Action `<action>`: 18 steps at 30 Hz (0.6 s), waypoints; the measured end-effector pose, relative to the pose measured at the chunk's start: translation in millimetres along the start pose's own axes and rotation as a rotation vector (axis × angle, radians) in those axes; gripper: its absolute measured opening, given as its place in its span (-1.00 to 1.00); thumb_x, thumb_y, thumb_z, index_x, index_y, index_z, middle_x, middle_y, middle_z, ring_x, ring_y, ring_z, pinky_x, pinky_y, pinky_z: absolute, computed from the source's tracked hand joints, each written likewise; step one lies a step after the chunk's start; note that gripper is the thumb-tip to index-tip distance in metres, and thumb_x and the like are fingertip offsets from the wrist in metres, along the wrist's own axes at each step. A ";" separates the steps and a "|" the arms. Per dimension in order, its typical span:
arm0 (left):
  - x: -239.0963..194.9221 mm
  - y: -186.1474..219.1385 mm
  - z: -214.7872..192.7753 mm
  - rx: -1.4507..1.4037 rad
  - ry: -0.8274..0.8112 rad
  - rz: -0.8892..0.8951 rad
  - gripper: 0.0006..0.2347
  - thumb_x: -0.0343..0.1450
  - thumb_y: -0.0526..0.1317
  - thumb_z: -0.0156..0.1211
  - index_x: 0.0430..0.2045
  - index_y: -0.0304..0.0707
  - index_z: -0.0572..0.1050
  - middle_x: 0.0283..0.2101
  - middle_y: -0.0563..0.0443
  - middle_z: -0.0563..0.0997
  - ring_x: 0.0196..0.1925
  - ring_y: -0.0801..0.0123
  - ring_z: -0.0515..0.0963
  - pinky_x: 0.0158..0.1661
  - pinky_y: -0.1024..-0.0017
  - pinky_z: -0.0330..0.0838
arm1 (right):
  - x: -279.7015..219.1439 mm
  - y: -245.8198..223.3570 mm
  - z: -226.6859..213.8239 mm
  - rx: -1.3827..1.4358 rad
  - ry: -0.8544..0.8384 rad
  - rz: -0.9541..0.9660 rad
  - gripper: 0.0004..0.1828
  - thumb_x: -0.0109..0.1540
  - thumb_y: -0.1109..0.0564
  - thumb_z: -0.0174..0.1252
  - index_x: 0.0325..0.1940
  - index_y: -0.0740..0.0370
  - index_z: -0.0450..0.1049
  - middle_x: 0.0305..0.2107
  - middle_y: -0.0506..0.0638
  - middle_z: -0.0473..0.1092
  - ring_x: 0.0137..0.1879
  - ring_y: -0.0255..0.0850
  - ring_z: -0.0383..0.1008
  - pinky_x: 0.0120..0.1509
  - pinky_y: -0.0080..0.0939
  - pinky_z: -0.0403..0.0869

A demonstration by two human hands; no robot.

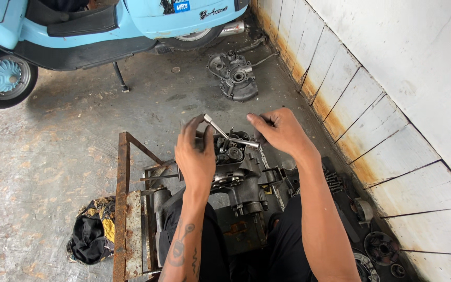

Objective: The person sits on the floor and assembles a scooter engine block clamped in a vise. They insert small components by hand and then use a T-handle wrench to tighten bolts on the engine head.

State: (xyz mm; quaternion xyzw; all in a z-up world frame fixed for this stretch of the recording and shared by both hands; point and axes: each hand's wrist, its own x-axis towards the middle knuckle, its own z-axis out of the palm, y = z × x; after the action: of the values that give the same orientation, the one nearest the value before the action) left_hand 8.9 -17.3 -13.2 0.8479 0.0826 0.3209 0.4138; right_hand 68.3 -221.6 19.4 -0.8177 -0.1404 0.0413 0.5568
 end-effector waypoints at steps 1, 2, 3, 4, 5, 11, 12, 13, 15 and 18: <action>-1.2 4.9 -4.6 -0.008 -0.046 0.043 -0.72 0.52 -0.25 0.22 0.11 -0.32 0.51 0.04 -0.20 0.59 -0.10 0.07 0.64 -0.12 0.12 0.51 | -3.2 -5.7 -1.2 0.054 -0.044 -0.043 -0.54 0.39 0.03 0.18 -0.59 0.21 0.57 -0.72 0.07 0.46 -0.58 -0.25 0.45 -0.43 -0.30 0.38; -2.3 9.4 -9.2 -0.017 -0.092 0.087 -0.67 0.52 -0.25 0.19 0.18 -0.33 0.50 0.14 -0.26 0.54 0.05 -0.02 0.58 0.00 0.08 0.44 | -6.4 -11.3 -2.1 0.108 -0.089 -0.085 -0.50 0.39 0.04 0.16 -0.64 0.20 0.57 -0.74 0.05 0.48 -0.59 -0.27 0.49 -0.42 -0.29 0.40; -2.0 9.3 -8.6 -0.015 -0.088 0.084 -0.67 0.52 -0.25 0.19 0.18 -0.33 0.50 0.14 -0.26 0.54 0.05 -0.02 0.58 0.00 0.08 0.44 | -7.8 -13.8 0.2 0.109 -0.093 -0.086 -0.50 0.39 0.04 0.16 -0.64 0.20 0.57 -0.74 0.05 0.48 -0.59 -0.27 0.49 -0.42 -0.29 0.40; -1.7 9.2 -8.1 -0.070 -0.170 0.138 -0.70 0.51 -0.28 0.17 0.13 -0.37 0.53 0.16 -0.30 0.51 0.04 -0.10 0.57 0.01 0.03 0.47 | -9.2 -16.4 2.5 0.169 -0.173 -0.053 -0.55 0.40 0.02 0.14 -0.54 0.21 0.61 -0.67 0.11 0.52 -0.54 -0.20 0.53 -0.35 -0.24 0.47; -1.3 8.9 -8.0 -0.125 -0.251 0.193 -0.72 0.49 -0.31 0.16 0.09 -0.40 0.56 0.18 -0.33 0.49 0.03 -0.18 0.56 0.01 -0.02 0.50 | -10.6 -19.3 5.2 0.229 -0.252 -0.020 -0.59 0.40 0.00 0.13 -0.45 0.23 0.65 -0.59 0.17 0.57 -0.49 -0.13 0.58 -0.28 -0.18 0.53; 0.4 5.5 -13.9 -0.265 -0.417 0.256 -0.73 0.57 -0.16 -0.03 -0.06 -0.19 0.64 0.17 -0.22 0.62 0.00 -0.39 0.60 -0.07 -0.12 0.47 | -8.4 -26.0 8.8 0.303 -0.401 -0.046 -0.70 0.37 0.01 0.13 -0.19 0.28 0.62 -0.39 0.23 0.63 -0.34 -0.05 0.65 -0.08 -0.10 0.56; -1.5 4.6 -15.4 -0.266 -0.419 0.253 -0.73 0.57 -0.16 -0.03 -0.06 -0.19 0.64 0.17 -0.22 0.62 0.00 -0.39 0.60 -0.07 -0.12 0.47 | -7.8 -21.0 9.3 0.304 -0.401 -0.043 -0.70 0.37 0.01 0.13 -0.19 0.28 0.62 -0.39 0.23 0.63 -0.34 -0.05 0.65 -0.08 -0.10 0.56; -2.9 3.8 -17.5 -0.249 -0.418 0.233 -0.70 0.58 -0.12 -0.11 -0.03 -0.13 0.63 0.13 -0.16 0.64 0.02 -0.31 0.61 -0.04 -0.06 0.46 | -6.5 -16.7 10.1 0.252 -0.238 -0.023 -0.72 0.40 0.04 0.12 -0.18 0.29 0.61 -0.43 0.21 0.60 -0.38 -0.07 0.62 -0.12 -0.10 0.54; -6.8 1.6 -21.0 -0.230 -0.419 0.207 -0.66 0.59 -0.08 -0.18 0.01 -0.07 0.62 0.10 -0.11 0.66 0.04 -0.22 0.61 -0.02 0.00 0.44 | 1.3 -1.7 13.1 0.201 -0.078 0.001 -0.74 0.42 0.08 0.10 -0.17 0.30 0.60 -0.47 0.19 0.57 -0.42 -0.08 0.60 -0.17 -0.11 0.52; -13.0 0.8 -20.7 -0.131 -0.356 0.297 -0.60 0.40 0.19 0.20 -0.02 0.03 0.63 0.09 -0.01 0.64 0.08 -0.02 0.58 0.05 0.09 0.39 | 18.2 21.7 21.7 0.072 0.170 -0.169 -0.85 0.40 0.11 0.18 -0.08 0.20 0.61 -0.50 -0.01 0.49 -0.40 -0.36 0.43 -0.28 -0.34 0.35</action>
State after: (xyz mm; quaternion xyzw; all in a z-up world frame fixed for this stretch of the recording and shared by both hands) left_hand -14.1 -9.7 -9.5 0.8653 -0.1383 0.2285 0.4241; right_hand 84.9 -204.5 -7.1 -0.7830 -0.1592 -0.0702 0.5972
